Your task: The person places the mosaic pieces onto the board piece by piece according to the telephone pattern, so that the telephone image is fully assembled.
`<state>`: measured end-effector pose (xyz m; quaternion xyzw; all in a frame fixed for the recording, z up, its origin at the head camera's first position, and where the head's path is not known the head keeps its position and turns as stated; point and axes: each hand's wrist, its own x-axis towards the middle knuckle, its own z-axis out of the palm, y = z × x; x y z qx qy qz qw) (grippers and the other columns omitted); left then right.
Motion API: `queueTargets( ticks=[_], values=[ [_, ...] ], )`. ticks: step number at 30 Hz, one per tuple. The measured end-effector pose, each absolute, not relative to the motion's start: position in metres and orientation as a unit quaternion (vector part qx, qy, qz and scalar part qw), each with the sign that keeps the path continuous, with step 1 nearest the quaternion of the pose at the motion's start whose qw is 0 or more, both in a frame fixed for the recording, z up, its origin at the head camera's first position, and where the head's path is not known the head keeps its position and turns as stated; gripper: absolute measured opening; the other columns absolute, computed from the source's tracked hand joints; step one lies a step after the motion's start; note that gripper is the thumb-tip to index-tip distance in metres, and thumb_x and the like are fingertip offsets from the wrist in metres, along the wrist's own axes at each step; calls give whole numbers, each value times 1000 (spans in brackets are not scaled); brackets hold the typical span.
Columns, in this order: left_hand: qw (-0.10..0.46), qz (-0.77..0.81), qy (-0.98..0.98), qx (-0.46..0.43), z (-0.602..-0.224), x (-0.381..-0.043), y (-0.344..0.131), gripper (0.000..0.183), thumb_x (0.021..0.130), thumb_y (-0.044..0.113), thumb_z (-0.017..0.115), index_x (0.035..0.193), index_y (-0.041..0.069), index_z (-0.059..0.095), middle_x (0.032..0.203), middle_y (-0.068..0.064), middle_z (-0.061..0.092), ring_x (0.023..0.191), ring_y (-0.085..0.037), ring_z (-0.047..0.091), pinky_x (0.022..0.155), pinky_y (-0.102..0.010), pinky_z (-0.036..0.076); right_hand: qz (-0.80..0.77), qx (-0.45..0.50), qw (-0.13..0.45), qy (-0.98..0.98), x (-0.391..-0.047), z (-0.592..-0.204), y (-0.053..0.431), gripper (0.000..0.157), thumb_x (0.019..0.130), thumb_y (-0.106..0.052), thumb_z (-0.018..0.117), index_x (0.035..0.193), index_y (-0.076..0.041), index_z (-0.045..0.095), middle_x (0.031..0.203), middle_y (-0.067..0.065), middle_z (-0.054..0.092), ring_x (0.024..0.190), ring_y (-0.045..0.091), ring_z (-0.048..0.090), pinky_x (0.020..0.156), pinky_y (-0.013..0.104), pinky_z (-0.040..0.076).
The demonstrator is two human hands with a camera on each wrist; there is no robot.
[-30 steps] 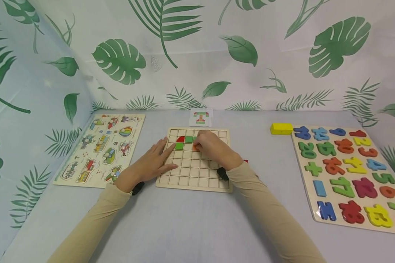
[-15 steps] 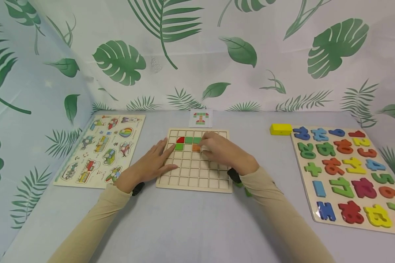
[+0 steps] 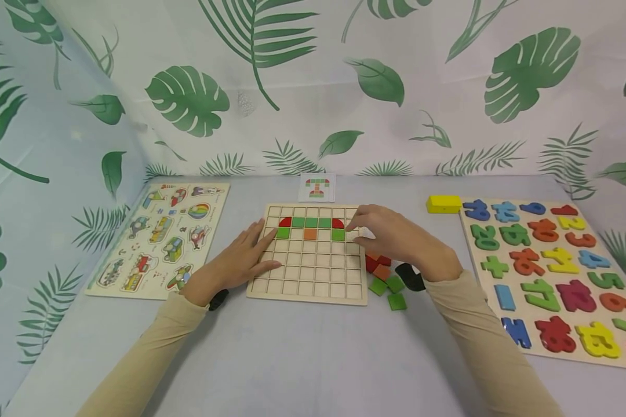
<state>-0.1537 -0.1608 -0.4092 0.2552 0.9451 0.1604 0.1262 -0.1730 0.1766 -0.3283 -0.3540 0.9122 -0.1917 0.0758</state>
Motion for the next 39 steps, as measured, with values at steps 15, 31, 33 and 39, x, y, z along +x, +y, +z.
queueTargets(
  ticks=[15, 31, 33, 39],
  values=[
    [126, 167, 943, 259, -409, -154, -160, 79, 110, 44, 54, 166, -1, 22, 170, -33, 3, 158, -49, 5, 128, -57, 10, -193, -314, 146, 918, -179, -360, 200, 20, 90, 2, 79, 110, 1, 79, 106, 8, 71, 90, 22, 63, 83, 40, 62],
    [121, 161, 944, 262, -410, -154, -162, 79, 109, 44, 55, 165, -1, 23, 170, -33, 4, 158, -49, 7, 128, -57, 11, -215, -303, 151, 916, -185, -370, 208, 20, 88, 3, 80, 108, 3, 78, 103, 7, 69, 93, 26, 66, 84, 45, 61],
    [121, 161, 944, 262, -410, -154, -162, 79, 109, 44, 55, 165, -1, 23, 170, -34, 4, 158, -49, 7, 127, -58, 11, -218, -303, 151, 916, -186, -370, 208, 21, 88, 4, 80, 109, 4, 78, 103, 7, 69, 93, 26, 66, 83, 44, 62],
    [122, 160, 945, 258, -411, -155, -161, 79, 109, 45, 55, 165, -1, 23, 170, -34, 4, 158, -49, 7, 128, -57, 12, -222, -304, 141, 916, -188, -373, 207, 22, 88, 3, 81, 109, 6, 77, 99, 6, 69, 90, 24, 67, 80, 41, 62]
  ],
)
